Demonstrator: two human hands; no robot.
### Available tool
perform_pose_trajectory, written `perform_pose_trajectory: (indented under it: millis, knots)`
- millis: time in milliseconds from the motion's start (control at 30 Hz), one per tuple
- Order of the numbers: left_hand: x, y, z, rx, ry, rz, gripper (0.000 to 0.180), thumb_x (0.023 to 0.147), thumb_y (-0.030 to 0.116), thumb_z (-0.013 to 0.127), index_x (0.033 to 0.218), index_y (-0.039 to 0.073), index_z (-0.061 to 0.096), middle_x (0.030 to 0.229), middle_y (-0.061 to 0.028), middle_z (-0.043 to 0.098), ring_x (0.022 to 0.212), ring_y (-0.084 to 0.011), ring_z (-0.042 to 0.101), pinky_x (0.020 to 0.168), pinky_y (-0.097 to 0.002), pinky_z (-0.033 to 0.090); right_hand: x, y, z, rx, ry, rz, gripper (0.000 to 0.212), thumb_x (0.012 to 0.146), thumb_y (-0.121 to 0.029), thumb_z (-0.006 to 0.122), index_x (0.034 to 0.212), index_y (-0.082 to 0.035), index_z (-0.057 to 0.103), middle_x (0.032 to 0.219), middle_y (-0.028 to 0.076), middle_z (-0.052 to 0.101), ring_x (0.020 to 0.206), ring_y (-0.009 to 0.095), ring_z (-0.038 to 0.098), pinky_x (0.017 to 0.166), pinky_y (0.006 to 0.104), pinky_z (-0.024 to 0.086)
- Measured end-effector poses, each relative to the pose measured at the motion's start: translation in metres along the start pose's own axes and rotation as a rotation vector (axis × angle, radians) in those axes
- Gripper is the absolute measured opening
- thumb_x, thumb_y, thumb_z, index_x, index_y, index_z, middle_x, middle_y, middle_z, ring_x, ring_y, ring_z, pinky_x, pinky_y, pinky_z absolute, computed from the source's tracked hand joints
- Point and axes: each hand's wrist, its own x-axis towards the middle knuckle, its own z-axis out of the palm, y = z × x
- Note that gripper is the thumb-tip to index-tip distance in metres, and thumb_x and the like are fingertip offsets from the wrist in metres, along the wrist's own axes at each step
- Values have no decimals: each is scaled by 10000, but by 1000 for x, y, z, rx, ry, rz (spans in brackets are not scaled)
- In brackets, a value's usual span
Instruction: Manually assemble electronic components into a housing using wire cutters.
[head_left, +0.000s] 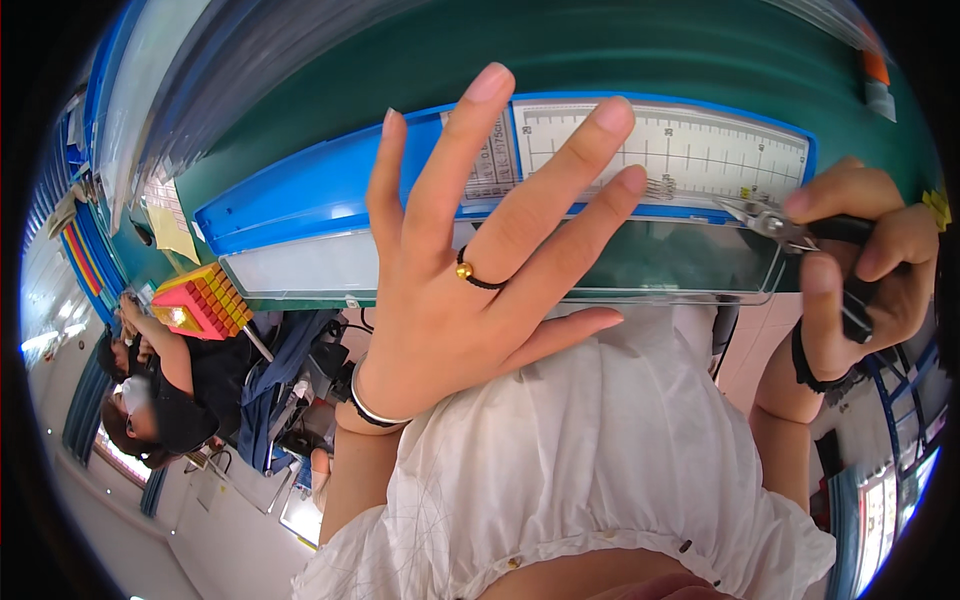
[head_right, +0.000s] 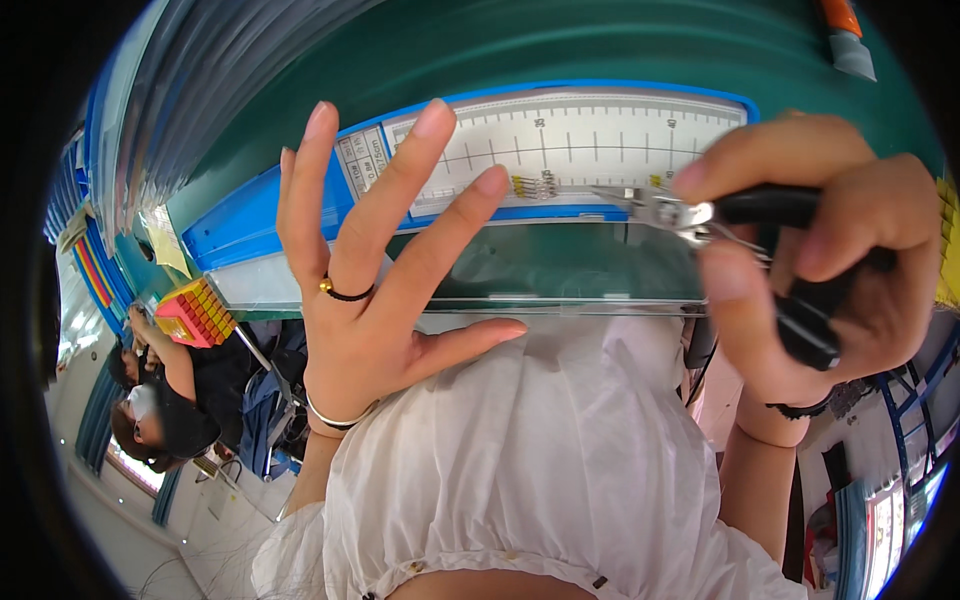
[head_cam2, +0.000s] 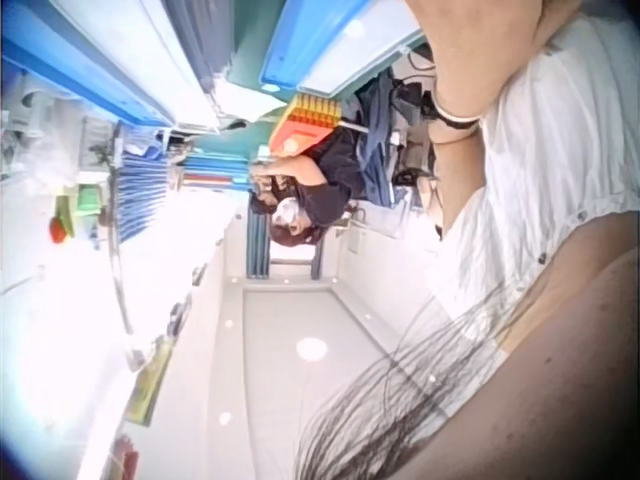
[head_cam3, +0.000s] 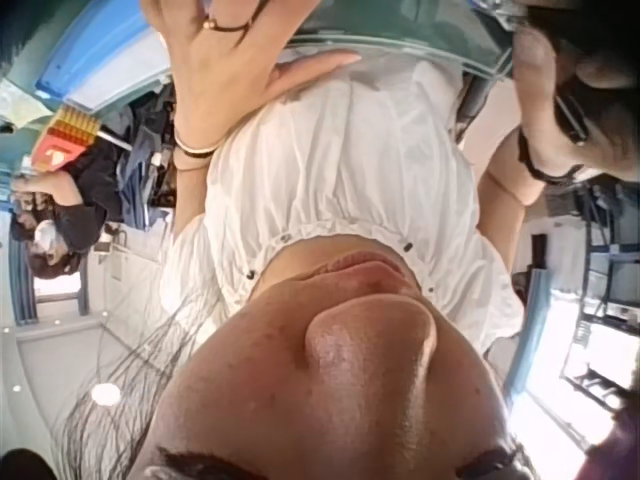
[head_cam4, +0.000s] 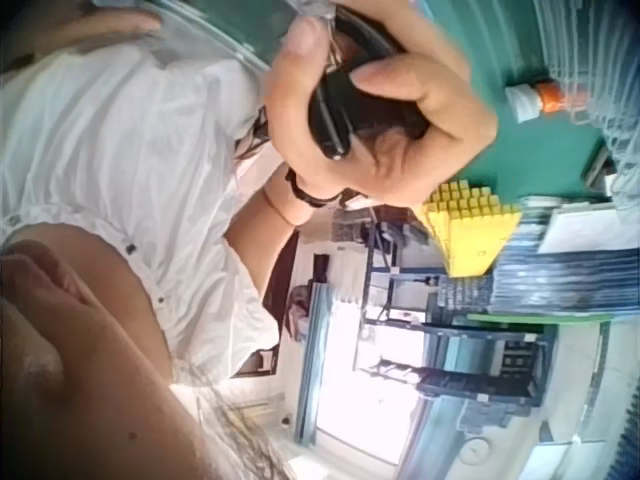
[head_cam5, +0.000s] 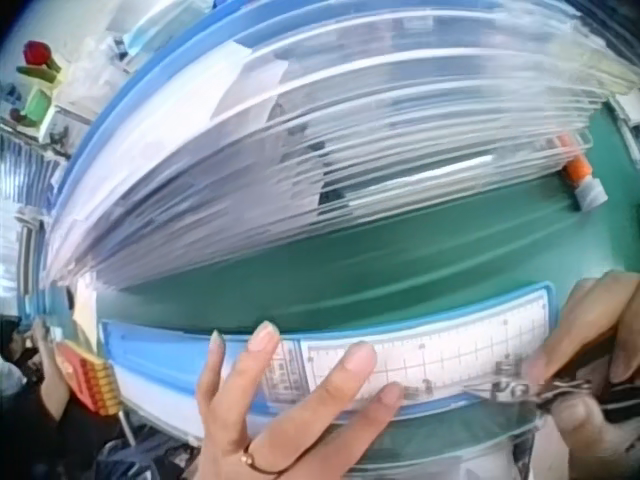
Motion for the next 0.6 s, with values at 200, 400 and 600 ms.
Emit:
perform_pose_trajectory:
  millis: [200, 400, 600]
  knots:
    - [-6, -4, 11, 27, -9, -56, 698, 662, 633, 733, 1263, 280, 716, 1498, 9, 536, 1435, -416, 344, 1172, -601, 206, 5, -1, 13, -39, -53, 18, 277, 878, 1, 632, 942, -95, 380, 1001, 282, 651, 813, 196, 541, 780, 325, 453]
    - [-5, -6, 16, 72, 26, 38, 678, 699, 631, 692, 1267, 262, 713, 1438, 34, 592, 1396, -334, 447, 1179, -565, 222, 7, 1, 12, -63, -72, 40, 259, 890, 5, 614, 926, -92, 377, 995, 284, 658, 811, 197, 554, 773, 326, 466]
    - [-4, -6, 17, 15, 16, 41, 684, 708, 633, 678, 1280, 259, 706, 1430, 33, 597, 1410, -312, 452, 1168, -540, 261, 0, 7, 8, -147, -56, -6, 254, 907, 0, 596, 902, -89, 358, 996, 295, 663, 802, 202, 564, 758, 321, 478]
